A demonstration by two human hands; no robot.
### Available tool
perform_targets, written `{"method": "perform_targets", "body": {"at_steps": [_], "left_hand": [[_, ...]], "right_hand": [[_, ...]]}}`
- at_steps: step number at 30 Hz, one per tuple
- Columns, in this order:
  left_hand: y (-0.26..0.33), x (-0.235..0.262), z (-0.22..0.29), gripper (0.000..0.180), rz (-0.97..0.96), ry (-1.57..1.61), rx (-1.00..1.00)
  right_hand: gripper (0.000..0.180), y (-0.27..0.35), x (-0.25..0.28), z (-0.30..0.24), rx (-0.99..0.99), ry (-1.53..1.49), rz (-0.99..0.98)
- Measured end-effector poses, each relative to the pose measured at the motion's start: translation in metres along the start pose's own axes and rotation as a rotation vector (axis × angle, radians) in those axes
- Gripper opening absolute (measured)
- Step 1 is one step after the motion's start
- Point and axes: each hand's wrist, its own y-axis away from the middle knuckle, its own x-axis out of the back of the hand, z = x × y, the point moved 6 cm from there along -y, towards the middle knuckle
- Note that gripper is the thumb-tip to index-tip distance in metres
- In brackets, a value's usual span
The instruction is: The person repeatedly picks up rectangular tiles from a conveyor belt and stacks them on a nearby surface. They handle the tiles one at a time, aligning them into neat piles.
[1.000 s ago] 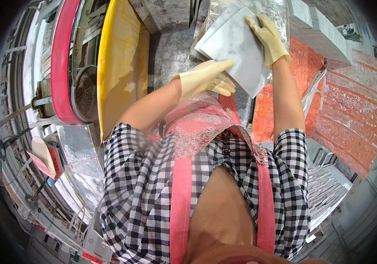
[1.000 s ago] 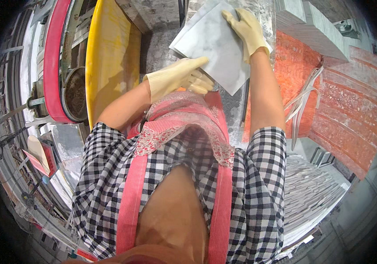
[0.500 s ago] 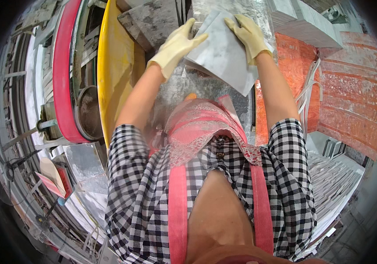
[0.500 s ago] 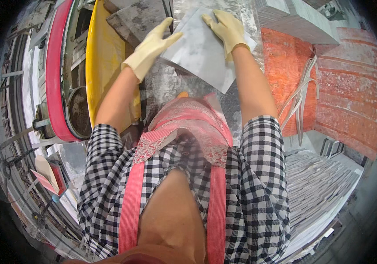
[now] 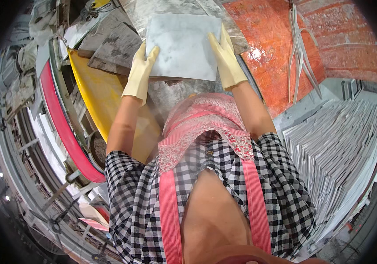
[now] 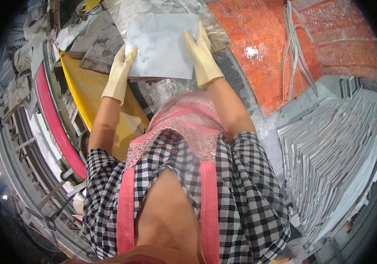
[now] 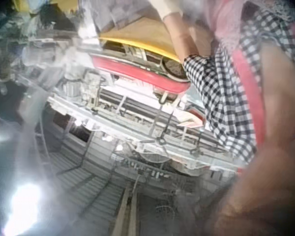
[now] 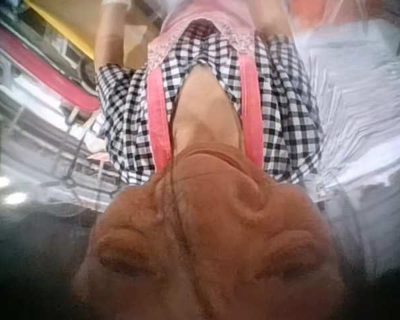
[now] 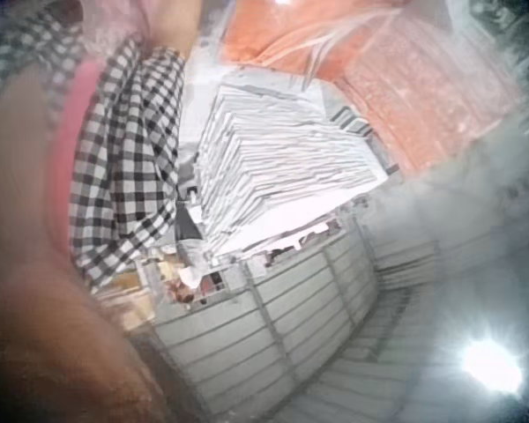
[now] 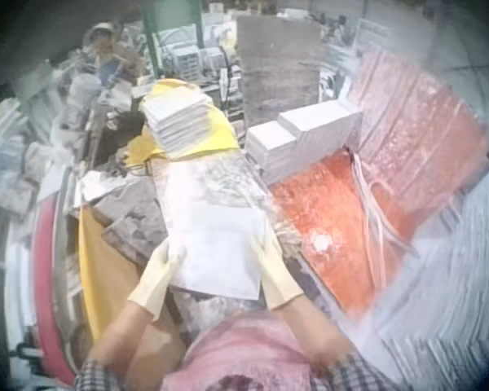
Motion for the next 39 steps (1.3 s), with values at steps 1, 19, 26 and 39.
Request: {"method": "perform_targets", "body": {"at_steps": [1,19,26,39], "left_hand": [[0.003,-0.003,0.006,0.060,-0.028,0.023,0.016],[0.002,0.004,-0.017,0.053,0.049,-0.054,-0.104],[-0.006,0.005,-0.025,0.059,0.192,-0.332,-0.204],[0.010,0.008,-0.029,0.099,-0.019,-0.555,0.384]], "right_hand": [[0.069,-0.001,-0.004,0.002,0.013,0.025,0.013],[0.062,-0.017,0.002,0.017,0.078,0.082,-0.005],[0.063,-0.013,0.002,-0.001,0.028,0.195,-0.041],[0.045,-0.016,0.065,0.034,0.137,0.061,0.112]]}}
